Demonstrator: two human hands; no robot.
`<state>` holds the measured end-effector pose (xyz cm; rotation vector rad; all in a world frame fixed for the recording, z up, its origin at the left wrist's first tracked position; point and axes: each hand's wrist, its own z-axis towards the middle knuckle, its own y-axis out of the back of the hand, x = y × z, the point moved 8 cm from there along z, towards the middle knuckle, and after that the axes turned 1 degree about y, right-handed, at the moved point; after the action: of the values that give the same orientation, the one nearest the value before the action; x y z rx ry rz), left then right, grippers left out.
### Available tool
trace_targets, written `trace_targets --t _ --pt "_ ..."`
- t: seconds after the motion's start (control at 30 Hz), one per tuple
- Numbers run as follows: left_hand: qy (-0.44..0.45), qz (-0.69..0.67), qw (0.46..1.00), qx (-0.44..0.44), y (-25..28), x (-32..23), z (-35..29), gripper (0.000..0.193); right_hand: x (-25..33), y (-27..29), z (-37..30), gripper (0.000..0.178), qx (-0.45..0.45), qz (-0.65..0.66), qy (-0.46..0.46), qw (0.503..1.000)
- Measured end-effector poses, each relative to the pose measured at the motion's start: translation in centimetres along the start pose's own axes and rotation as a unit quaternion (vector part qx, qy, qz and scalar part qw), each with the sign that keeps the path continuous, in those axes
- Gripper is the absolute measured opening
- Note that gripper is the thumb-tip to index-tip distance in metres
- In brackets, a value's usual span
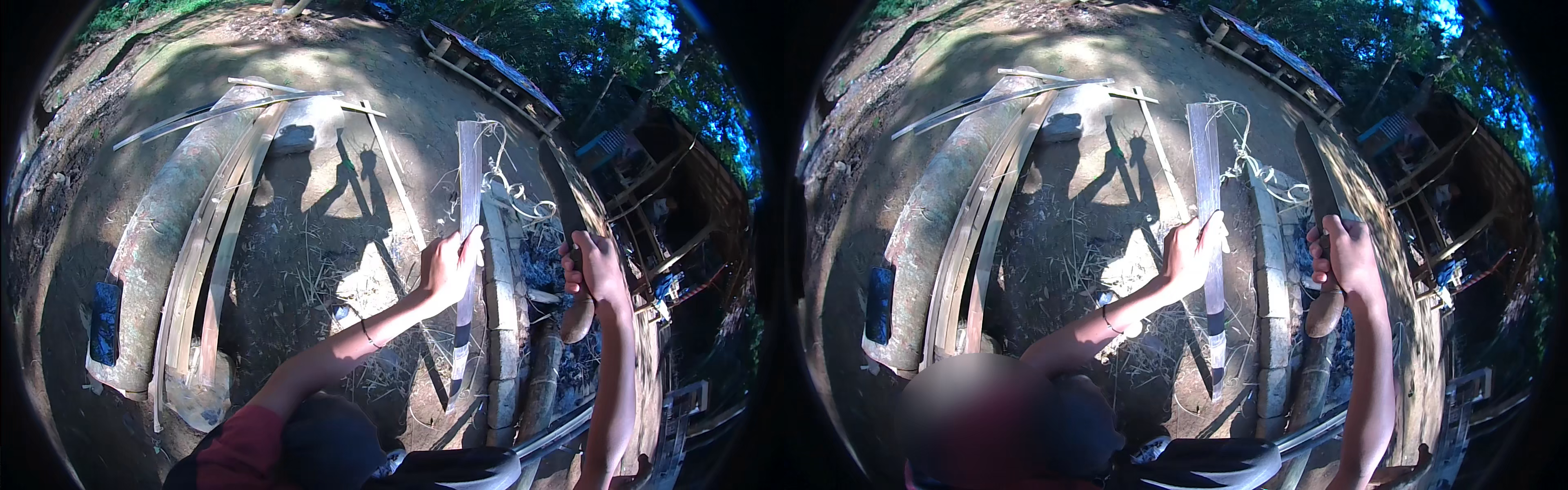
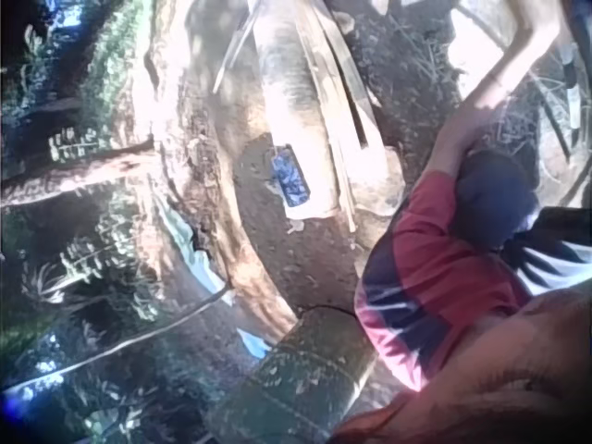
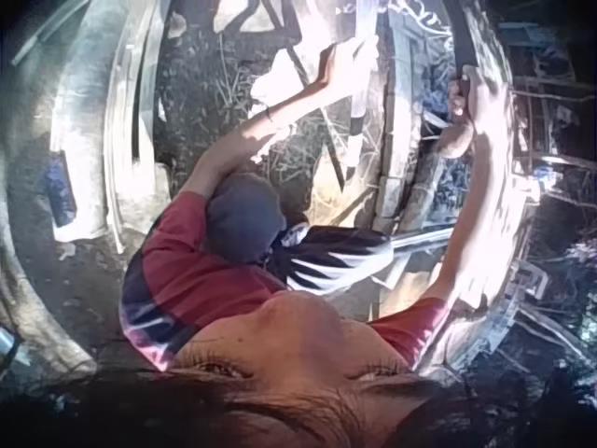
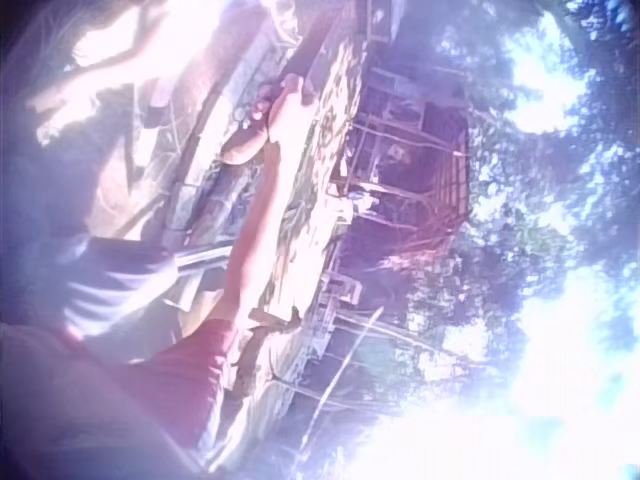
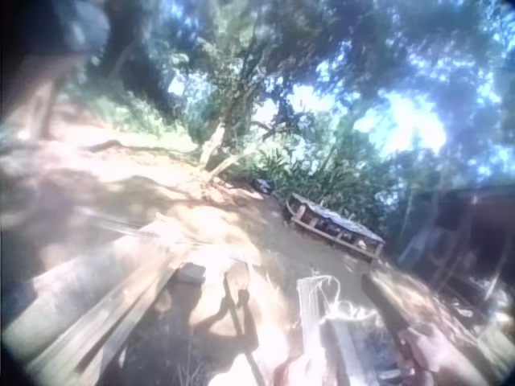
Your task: The person carves a piece of wood with a knife, stripping away layers to refine its shape while sitting outdoors.
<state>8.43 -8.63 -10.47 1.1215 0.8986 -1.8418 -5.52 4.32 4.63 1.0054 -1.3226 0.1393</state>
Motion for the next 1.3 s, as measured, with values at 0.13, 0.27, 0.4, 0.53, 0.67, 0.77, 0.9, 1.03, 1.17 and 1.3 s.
trace_targets --t 0.13,0.27,0.4,0.53,0.67,0.77,0.9,1.03,1.17,1.3 --pt "-0.002 -0.054 0.998 0.028 -0.7 -0.2 -0.4 0.036 -0.7 2.9 -0.4 0.036 -0.063 -0.024 0.073 0.995" --pt "0.008 -0.117 0.992 0.042 -1.9 0.6 -0.9 0.035 -0.1 4.3 -2.4 0.038 -0.094 0.023 0.122 0.988" --pt "-0.001 -0.15 0.987 0.054 -2.7 -0.1 -1.5 0.031 4.7 2.7 -3.8 0.038 -0.117 -0.054 0.231 0.964" --pt "-0.045 -0.179 0.982 0.048 -3.4 -2.3 -2.2 0.031 10.3 -0.5 -3.4 0.036 -0.066 -0.017 0.319 0.945" --pt "-0.058 -0.161 0.984 0.044 -4.0 -2.7 -2.8 0.032 13.0 -3.5 -2.1 0.035 -0.046 -0.02 0.37 0.928" --pt "-0.057 -0.146 0.987 0.043 -3.7 -3.2 -2.9 0.031 13.9 -5.0 -2.1 0.033 -0.013 -0.051 0.37 0.928" --pt "-0.049 -0.17 0.983 0.049 -3.5 -2.6 -2.7 0.032 14.0 -6.0 -1.3 0.023 0.016 -0.075 0.359 0.93" --pt "-0.024 -0.142 0.988 0.057 -2.4 -2.2 -2.6 0.034 14.4 -6.6 0.2 0.014 0.0 -0.065 0.369 0.927" --pt "-0.04 -0.12 0.989 0.071 -2.1 -2.7 -2.8 0.035 16.1 -6.6 1.5 0.013 -0.054 -0.068 0.376 0.923" --pt "-0.047 -0.127 0.989 0.057 -1.3 -2.4 -2.8 0.033 16.6 -7.1 2.5 0.021 -0.043 -0.058 0.356 0.932"
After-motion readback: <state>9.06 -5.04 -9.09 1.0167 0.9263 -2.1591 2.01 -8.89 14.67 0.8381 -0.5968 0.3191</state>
